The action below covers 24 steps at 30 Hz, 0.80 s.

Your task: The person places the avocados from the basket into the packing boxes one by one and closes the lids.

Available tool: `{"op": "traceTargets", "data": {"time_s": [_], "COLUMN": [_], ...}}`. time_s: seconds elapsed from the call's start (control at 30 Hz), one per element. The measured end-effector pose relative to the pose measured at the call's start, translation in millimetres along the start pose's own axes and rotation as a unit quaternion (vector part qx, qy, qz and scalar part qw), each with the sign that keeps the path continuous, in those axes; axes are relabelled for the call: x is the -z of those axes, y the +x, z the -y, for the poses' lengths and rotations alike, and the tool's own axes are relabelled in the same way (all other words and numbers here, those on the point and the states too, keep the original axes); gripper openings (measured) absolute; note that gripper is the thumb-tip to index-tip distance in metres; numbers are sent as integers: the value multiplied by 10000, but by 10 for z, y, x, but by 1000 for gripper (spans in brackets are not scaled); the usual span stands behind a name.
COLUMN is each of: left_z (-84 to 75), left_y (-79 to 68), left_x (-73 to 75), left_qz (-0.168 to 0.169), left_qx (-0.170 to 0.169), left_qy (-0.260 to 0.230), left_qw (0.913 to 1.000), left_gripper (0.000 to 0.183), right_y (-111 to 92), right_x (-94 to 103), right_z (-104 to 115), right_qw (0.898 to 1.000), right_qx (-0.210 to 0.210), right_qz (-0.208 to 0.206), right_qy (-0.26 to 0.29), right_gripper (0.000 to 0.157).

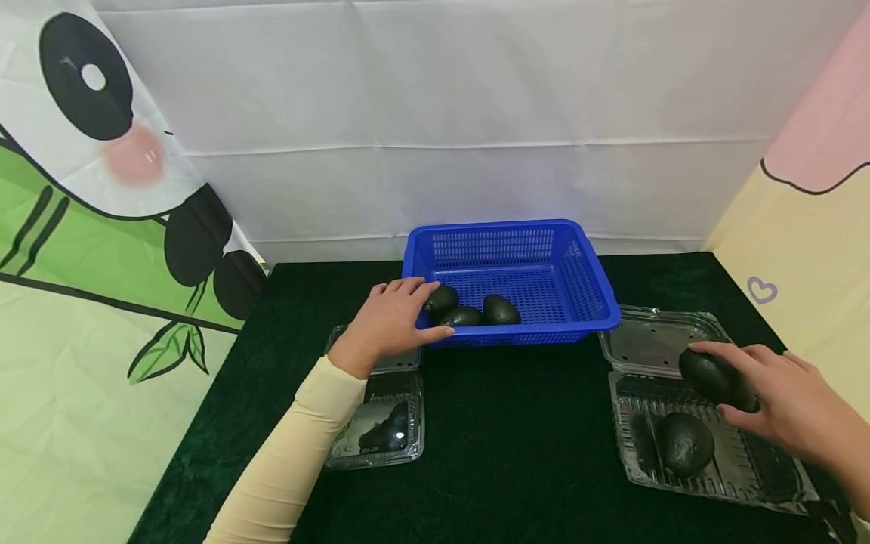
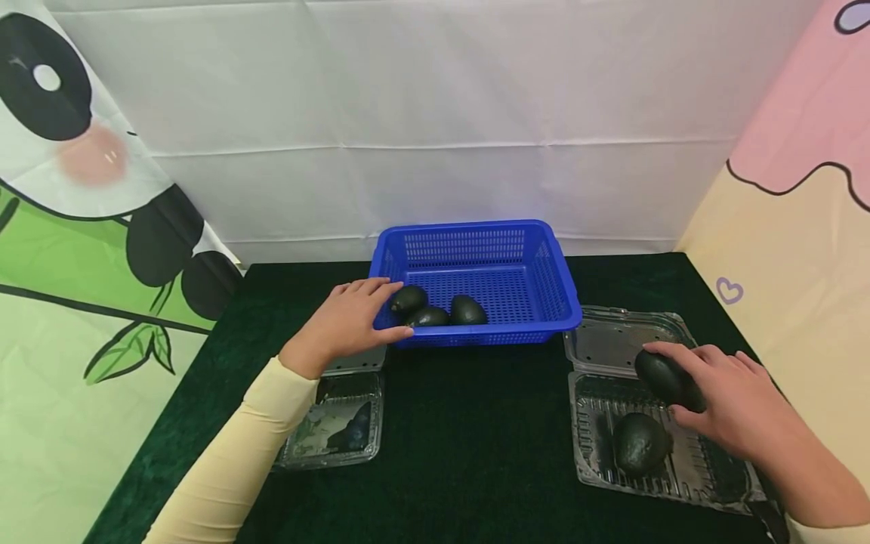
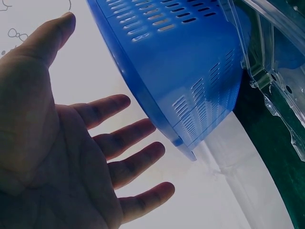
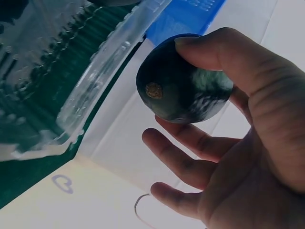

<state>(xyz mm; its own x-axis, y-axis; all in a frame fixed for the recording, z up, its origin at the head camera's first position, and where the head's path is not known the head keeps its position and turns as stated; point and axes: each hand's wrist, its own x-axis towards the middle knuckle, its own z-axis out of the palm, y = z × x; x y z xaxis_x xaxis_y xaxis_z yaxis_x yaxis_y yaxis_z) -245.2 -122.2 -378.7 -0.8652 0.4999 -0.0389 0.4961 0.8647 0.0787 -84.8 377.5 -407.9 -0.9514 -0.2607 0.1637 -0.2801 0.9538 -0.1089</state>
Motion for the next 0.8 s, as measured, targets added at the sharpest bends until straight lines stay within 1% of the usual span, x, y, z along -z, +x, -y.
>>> {"op": "traceTargets", "data": {"time_s": [0.13, 0.23, 0.37, 0.5, 0.57, 0.8], "left_z": [-1, -6, -11, -8, -7, -9], "left_y": [-3, -4, -11, -18, -23, -41], "left_x": [-5, -7, -3, -7, -8, 3], "left_qz": [-35, -85, -107, -90, -89, -71], "left_qx": [-25, -70, -107, -76, -60, -44], "left_qy": [2, -12, -45, -37, -28, -85], "left_qw": [10000, 9999, 9999, 9999, 9999, 9999], "left_gripper": [93, 93, 93, 93, 93, 93], "right_y": [-123, -208, -299, -356, -373, -410], "right_x": [-37, -76, -124, -157, -169, -251], "right_z": [-40, -59, -74, -87, -97, -128], "right_qw": [9996, 9991, 9992, 9995, 9994, 9973], "right_qx": [-227, -321, -330, -287, -312, -474], "right_qz": [177, 242, 183, 56, 87, 490], "right_qy": [-54, -102, -102, -117, -133, -290], "right_gripper": [107, 107, 107, 108, 109, 107]}}
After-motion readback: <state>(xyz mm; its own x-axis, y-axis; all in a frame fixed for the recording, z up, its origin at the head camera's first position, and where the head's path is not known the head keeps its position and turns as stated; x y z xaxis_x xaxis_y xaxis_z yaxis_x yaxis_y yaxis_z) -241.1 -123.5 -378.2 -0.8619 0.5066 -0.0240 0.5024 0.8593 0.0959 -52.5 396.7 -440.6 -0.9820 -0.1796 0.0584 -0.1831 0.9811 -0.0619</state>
